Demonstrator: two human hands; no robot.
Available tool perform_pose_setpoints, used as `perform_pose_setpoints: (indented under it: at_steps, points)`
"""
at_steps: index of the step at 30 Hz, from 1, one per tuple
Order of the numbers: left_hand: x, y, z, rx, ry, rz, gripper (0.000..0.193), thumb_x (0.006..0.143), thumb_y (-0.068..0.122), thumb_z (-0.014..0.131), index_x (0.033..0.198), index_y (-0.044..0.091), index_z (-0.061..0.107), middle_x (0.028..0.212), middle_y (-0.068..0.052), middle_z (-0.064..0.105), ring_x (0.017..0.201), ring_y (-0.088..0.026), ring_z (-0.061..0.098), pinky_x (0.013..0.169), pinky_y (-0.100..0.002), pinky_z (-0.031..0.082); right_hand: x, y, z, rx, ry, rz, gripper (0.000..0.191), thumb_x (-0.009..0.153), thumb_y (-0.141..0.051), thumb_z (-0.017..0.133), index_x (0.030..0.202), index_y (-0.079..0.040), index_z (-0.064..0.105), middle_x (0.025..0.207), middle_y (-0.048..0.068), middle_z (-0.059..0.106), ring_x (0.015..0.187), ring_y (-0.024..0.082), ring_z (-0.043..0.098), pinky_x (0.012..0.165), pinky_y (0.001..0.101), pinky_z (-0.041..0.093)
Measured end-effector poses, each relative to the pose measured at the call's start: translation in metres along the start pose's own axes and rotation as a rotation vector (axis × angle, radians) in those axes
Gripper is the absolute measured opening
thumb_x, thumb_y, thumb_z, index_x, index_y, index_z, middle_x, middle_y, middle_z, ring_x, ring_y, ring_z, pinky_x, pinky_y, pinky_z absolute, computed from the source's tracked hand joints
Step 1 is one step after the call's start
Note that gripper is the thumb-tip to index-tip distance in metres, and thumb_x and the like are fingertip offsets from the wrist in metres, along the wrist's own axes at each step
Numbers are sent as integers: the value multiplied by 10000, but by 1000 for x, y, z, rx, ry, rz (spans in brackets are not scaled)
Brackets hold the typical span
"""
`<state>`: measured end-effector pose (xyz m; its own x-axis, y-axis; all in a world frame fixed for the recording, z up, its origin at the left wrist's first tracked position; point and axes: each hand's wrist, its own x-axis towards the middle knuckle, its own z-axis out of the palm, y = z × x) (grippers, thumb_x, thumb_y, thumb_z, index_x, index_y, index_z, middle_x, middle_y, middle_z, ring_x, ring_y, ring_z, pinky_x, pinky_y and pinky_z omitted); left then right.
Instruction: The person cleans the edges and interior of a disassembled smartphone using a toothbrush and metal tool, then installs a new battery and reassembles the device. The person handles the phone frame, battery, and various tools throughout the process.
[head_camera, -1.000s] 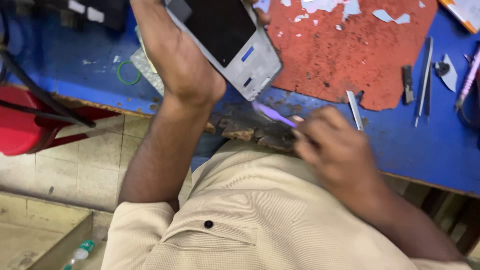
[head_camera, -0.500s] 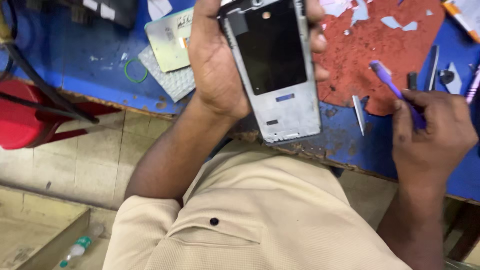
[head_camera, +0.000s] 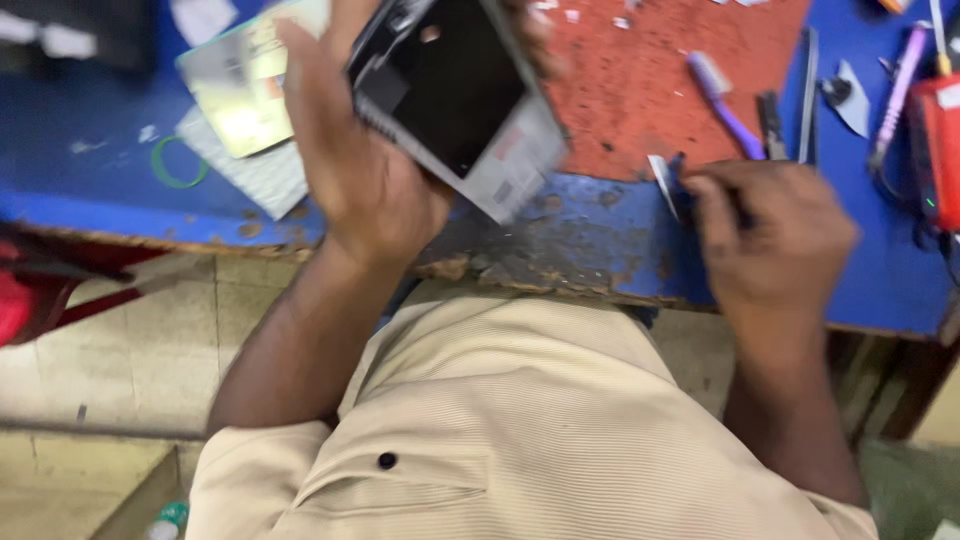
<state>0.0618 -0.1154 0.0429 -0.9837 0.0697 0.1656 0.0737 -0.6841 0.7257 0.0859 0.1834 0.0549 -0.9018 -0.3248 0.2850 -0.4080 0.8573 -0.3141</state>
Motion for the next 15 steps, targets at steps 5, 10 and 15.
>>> perform_pose_setpoints:
  at_steps: [5, 10, 15]
  points:
    - [4, -11, 14, 932, -41, 397, 1102, 752, 909, 426, 1427, 39, 450, 1331, -100, 525, 1194, -278, 568, 1068, -374, 442, -4, -17, 2, -41, -45, 55, 185, 978, -112, 874, 1028, -45, 710, 995, 108, 683, 896, 313, 675, 824, 390, 536]
    - [7, -16, 25, 1041, -442, 523, 959, 852, 771, 656, 1385, 7, 430, 1450, -194, 445, 1387, -402, 498, 1218, -511, 363, 6, -20, 0, 67, -92, 159, 166, 992, -56, 871, 1018, -25, 710, 967, 112, 682, 807, 269, 676, 752, 371, 529]
    - [-14, -18, 15, 1032, -711, 530, 605, 1108, 372, 811, 1424, 17, 437, 1519, -214, 438, 1511, -438, 403, 1334, -574, 274, 13, -16, -3, 196, -137, 226, 231, 927, 7, 839, 1107, -4, 694, 1026, 110, 671, 819, 188, 669, 738, 311, 547]
